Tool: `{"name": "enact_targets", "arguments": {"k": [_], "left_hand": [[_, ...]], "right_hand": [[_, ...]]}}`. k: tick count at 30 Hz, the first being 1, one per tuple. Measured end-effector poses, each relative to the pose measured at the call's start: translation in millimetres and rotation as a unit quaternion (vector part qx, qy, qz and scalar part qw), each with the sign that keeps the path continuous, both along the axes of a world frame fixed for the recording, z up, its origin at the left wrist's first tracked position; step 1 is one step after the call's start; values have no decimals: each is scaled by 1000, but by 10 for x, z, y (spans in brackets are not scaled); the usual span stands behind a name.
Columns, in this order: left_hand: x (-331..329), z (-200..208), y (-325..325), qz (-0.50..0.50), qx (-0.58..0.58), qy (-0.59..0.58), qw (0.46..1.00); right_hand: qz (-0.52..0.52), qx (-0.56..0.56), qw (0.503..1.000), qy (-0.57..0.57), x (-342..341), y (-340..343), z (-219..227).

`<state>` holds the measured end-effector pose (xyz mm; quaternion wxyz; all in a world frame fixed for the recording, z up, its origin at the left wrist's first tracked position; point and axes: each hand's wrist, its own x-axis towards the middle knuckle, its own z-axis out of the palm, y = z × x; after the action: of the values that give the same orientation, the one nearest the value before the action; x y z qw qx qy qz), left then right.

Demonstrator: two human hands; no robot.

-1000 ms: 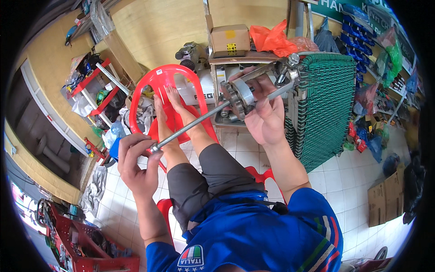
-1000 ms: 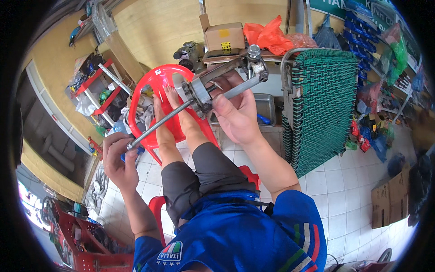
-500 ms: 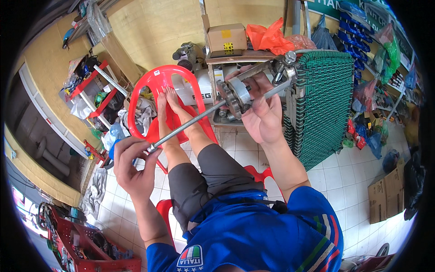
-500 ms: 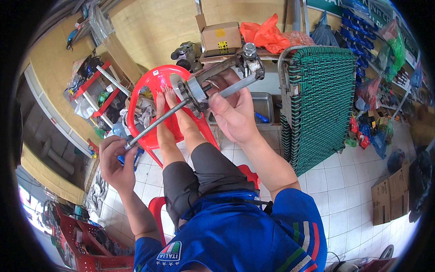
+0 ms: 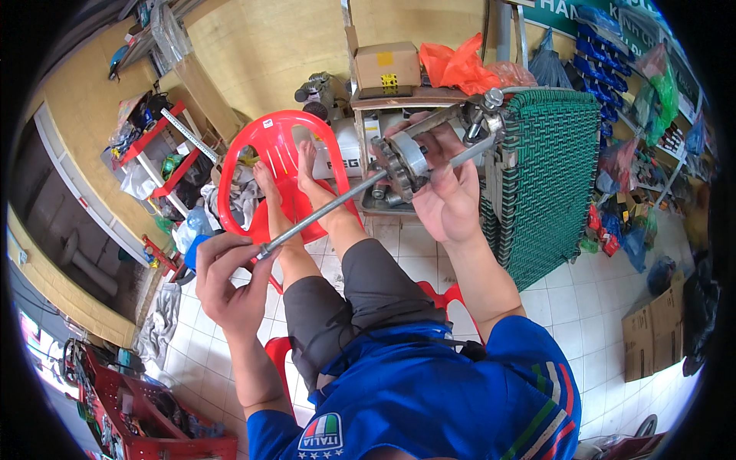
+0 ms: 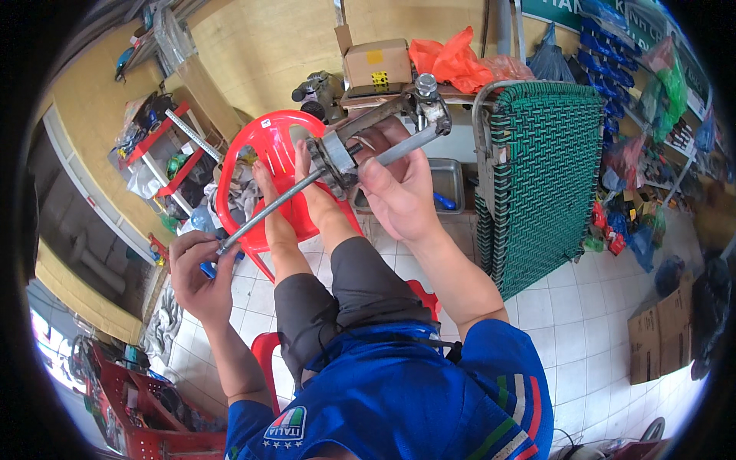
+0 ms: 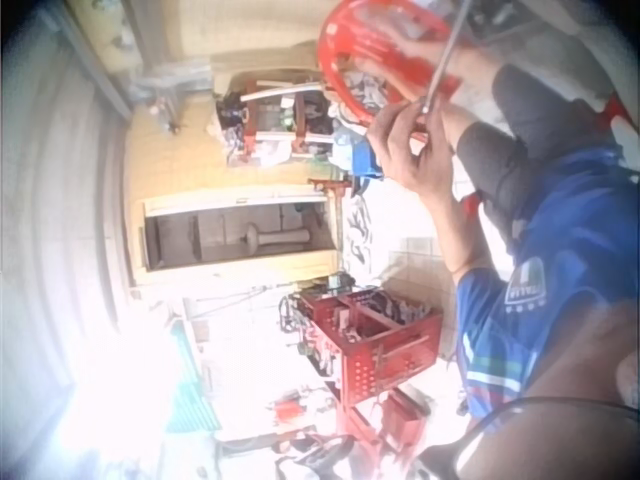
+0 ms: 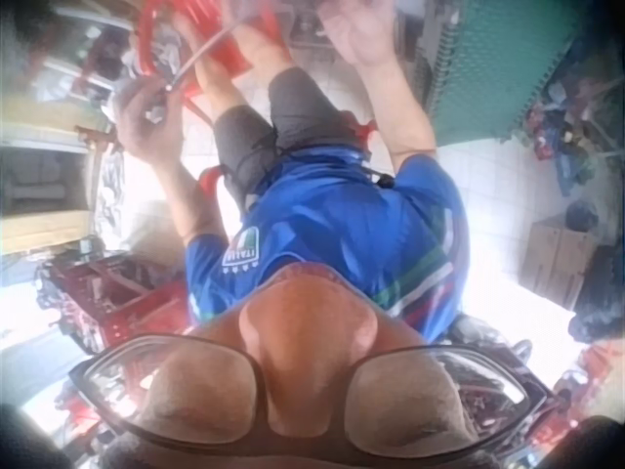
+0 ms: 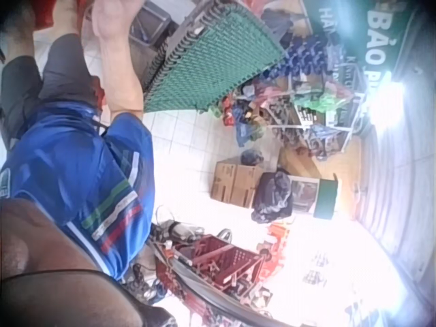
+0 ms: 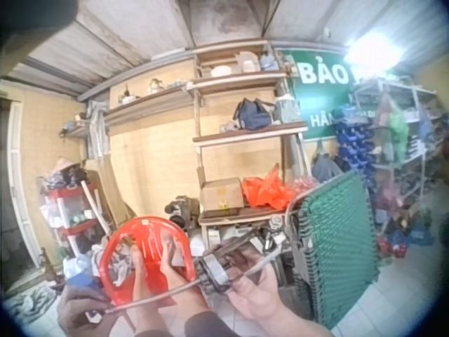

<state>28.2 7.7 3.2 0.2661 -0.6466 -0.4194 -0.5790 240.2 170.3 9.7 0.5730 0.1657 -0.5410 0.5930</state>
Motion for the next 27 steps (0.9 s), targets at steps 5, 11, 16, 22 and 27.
{"name": "enact_targets", "arguments": {"k": [5,11,16,22,27], "left_hand": [[52,33,28,-10,-12,-26,1000],[47,-57,45,-87,-107,-87,987],[70,-73,46,-106,-98,-111,983],[119,-18,42,-16,-16,-50,998],[56,4,39,-11,-68,-27,997]], "right_hand": [[0,-7,1000,2,13,2,17],[-21,-3,1000,-11,-2,-10,-4],[-18,-9,1000,-8,15,11,1],[-31,-17,999,-3,23,2,27],[-27,-5,1000,-5,21,14,9]]}}
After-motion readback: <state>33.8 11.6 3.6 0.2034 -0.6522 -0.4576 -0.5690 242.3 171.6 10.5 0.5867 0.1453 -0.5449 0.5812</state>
